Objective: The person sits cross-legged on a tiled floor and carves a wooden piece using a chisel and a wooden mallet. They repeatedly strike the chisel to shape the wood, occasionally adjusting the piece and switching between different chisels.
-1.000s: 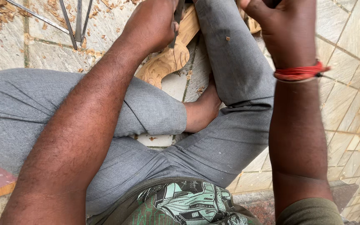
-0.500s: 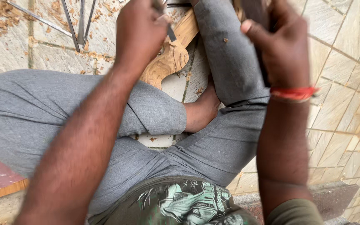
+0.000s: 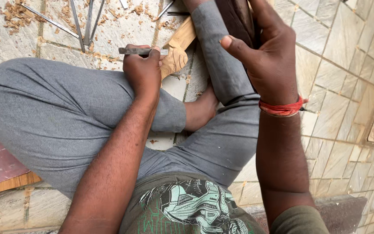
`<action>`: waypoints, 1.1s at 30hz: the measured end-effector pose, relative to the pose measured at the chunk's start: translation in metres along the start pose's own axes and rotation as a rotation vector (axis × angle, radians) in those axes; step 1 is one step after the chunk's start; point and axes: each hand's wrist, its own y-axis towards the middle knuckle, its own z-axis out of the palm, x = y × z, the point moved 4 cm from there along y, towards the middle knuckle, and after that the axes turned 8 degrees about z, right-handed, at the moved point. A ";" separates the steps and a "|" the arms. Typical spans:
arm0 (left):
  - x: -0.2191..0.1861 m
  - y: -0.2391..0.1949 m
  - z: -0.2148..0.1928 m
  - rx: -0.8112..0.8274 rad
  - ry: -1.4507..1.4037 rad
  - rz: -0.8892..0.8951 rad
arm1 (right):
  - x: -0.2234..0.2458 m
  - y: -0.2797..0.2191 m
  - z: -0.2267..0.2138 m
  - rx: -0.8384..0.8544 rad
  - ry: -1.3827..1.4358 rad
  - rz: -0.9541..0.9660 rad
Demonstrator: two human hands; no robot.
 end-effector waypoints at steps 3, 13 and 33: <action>-0.005 -0.001 -0.001 0.005 0.031 0.037 | 0.028 -0.004 0.009 0.040 -0.115 -0.103; -0.011 0.002 0.001 0.013 0.157 0.025 | 0.077 -0.011 0.048 0.116 -0.707 -0.471; 0.004 -0.005 0.004 -0.024 0.400 0.148 | 0.047 0.013 0.077 0.073 -1.110 -0.661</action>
